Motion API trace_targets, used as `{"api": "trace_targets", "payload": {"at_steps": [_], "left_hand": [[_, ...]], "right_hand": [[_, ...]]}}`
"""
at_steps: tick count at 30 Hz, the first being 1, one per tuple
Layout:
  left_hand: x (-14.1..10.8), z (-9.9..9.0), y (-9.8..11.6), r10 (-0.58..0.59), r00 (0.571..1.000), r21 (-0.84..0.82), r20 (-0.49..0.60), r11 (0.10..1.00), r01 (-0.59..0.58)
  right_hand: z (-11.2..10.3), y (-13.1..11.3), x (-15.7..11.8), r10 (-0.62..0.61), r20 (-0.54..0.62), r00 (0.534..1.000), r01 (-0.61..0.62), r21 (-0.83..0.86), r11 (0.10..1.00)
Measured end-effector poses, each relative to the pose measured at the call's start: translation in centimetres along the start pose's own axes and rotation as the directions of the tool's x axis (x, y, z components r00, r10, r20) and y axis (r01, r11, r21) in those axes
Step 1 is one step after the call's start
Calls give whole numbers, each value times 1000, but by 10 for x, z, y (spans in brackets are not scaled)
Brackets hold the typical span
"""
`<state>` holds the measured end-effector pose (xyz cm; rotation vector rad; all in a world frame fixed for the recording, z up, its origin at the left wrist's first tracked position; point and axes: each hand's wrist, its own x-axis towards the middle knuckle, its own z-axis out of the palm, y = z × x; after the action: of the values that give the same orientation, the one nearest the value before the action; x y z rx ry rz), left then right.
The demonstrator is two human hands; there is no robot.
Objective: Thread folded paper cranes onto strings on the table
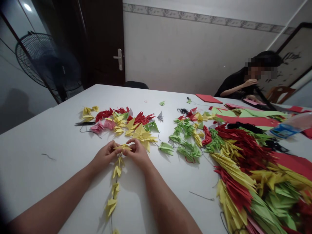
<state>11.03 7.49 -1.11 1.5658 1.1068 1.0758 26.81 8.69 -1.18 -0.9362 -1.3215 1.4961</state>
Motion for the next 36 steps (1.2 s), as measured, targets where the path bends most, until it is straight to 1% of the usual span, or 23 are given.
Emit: {"api": "trace_targets", "payload": {"at_steps": [5, 10, 13, 17, 20, 22, 24, 27, 29, 31, 33, 34, 36], "left_hand": [[0, 1, 0, 2, 1000, 3, 0, 1000, -2], [-1, 1, 1, 12, 1000, -17, -13, 1000, -12], [-2, 0, 1, 11, 1000, -49, 2, 999, -10], [-1, 0, 0, -2, 1000, -67, -7, 998, 1], [0, -1, -1, -1, 1000, -60, -4, 998, 1], [0, -1, -2, 4, 1000, -48, 5, 999, -3], [0, 0, -2, 8, 1000, -14, 0, 1000, -8], [1, 1, -1, 17, 997, 75, -78, 997, -11], [1, 1, 0, 28, 988, 155, -152, 988, -4], [1, 2, 1, 37, 977, 225, -209, 974, 12], [2, 2, 1, 43, 968, 259, -248, 966, 24], [2, 2, 1, 43, 964, 263, -263, 964, 29], [2, 2, 0, 40, 958, 265, -285, 964, 38]], "right_hand": [[0, 1, 0, -8, 13, 1000, 9, -32, 999], [-1, 2, 3, -33, 49, 998, 35, -35, 999], [-2, 2, 4, -41, 74, 996, 49, -105, 993], [-3, 2, 4, -77, 108, 991, 99, -221, 970], [-2, 2, 3, -93, 102, 990, 119, -282, 952], [-1, 2, 2, -109, 69, 992, 126, -330, 936], [1, 1, 1, -134, 22, 991, 132, -400, 907], [3, 1, 0, -197, -30, 980, 159, -474, 866], [3, 0, -2, -271, -68, 960, 201, -506, 838], [2, -1, -5, -366, -78, 927, 262, -565, 782], [3, -3, -10, -414, -11, 910, 313, -636, 705], [3, -4, -13, -406, 43, 913, 329, -665, 670], [6, -5, -17, -344, 142, 928, 337, -710, 618]]}}
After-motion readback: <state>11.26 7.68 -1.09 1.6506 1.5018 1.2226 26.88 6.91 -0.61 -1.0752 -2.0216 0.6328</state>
